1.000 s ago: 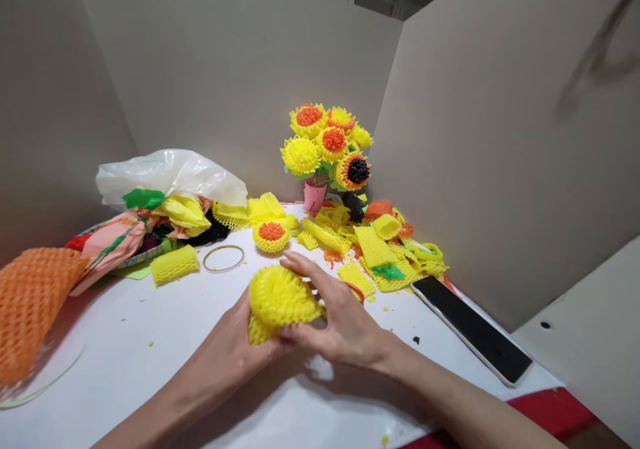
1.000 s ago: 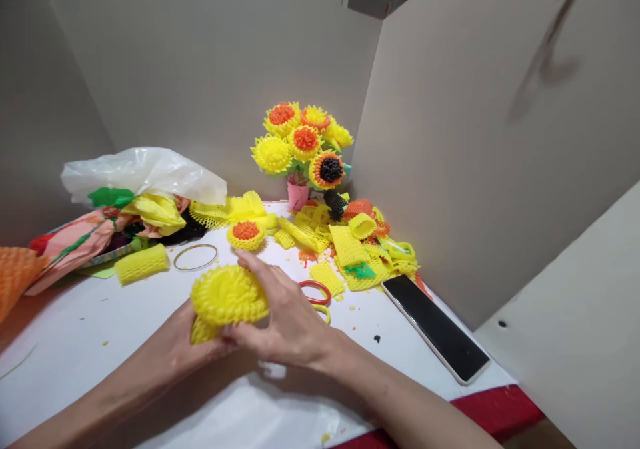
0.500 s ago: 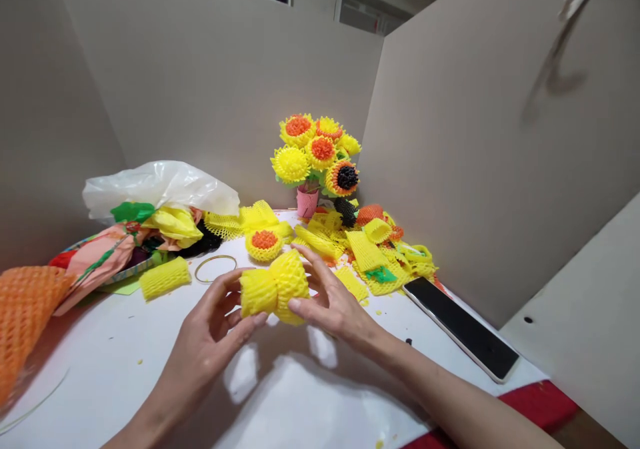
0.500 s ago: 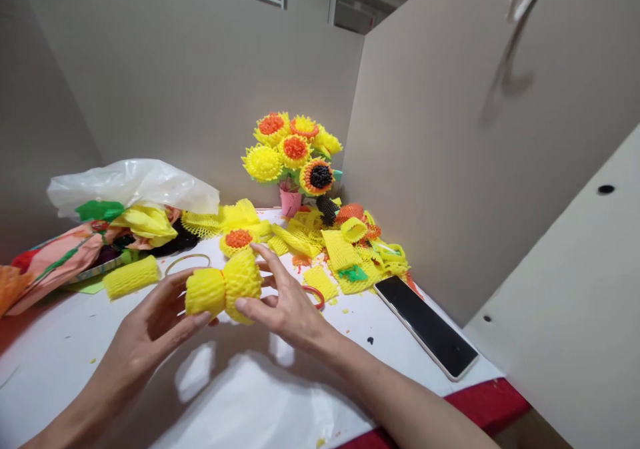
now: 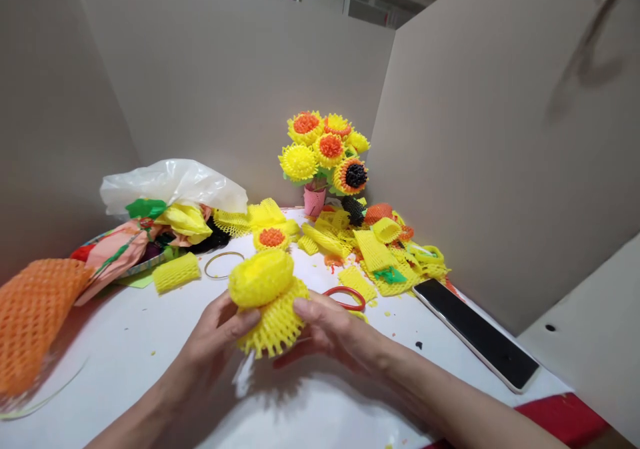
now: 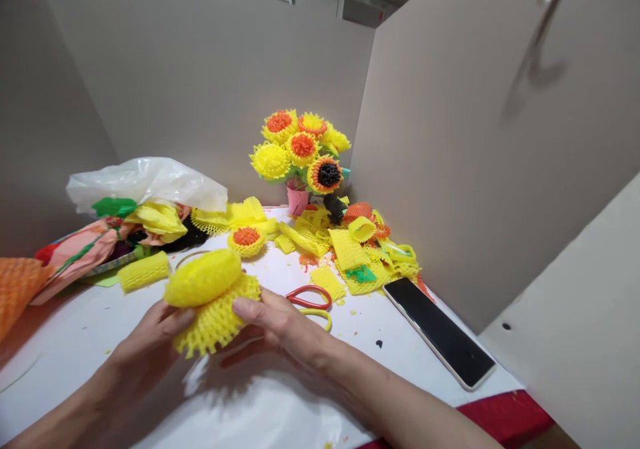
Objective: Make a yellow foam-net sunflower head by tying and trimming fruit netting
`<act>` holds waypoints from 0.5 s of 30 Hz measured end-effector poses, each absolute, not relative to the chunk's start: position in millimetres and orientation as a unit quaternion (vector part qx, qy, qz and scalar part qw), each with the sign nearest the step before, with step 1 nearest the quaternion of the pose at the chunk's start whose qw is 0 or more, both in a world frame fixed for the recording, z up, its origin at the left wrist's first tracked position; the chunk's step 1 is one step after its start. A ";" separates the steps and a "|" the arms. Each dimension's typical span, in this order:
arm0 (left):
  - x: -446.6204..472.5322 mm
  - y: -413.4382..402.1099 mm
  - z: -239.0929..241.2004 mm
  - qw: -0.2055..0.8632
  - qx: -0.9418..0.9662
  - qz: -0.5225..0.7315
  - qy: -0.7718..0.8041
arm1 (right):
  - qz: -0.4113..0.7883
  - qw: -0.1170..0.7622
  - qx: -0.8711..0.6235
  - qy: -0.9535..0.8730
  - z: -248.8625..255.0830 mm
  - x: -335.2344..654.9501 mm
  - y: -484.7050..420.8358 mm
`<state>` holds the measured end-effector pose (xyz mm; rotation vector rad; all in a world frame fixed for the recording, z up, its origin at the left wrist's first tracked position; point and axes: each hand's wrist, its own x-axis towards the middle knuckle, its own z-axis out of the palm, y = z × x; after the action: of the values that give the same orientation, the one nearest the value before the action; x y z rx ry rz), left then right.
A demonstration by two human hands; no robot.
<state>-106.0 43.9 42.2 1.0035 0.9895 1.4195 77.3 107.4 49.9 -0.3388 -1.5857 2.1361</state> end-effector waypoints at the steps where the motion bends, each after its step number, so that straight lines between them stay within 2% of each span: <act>1: -106.6 42.8 44.1 0.551 0.408 0.599 0.413 | 0.744 0.229 -0.150 -0.610 49.6 79.1 111.1; 6: -108.6 37.3 52.0 0.584 0.378 0.570 0.438 | 0.568 0.322 -0.275 -0.706 58.2 90.2 130.6; 10: -100.2 37.2 54.0 0.589 0.411 0.523 0.459 | 0.559 0.327 -0.232 -0.726 65.6 92.6 126.6; 15: -87.4 39.5 49.6 0.524 0.501 0.476 0.498 | 0.539 0.298 -0.217 -0.757 61.5 82.8 109.7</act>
<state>-87.4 39.5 49.6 1.1984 1.1914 1.1389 82.8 109.7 61.5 -0.5756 -2.0122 1.4334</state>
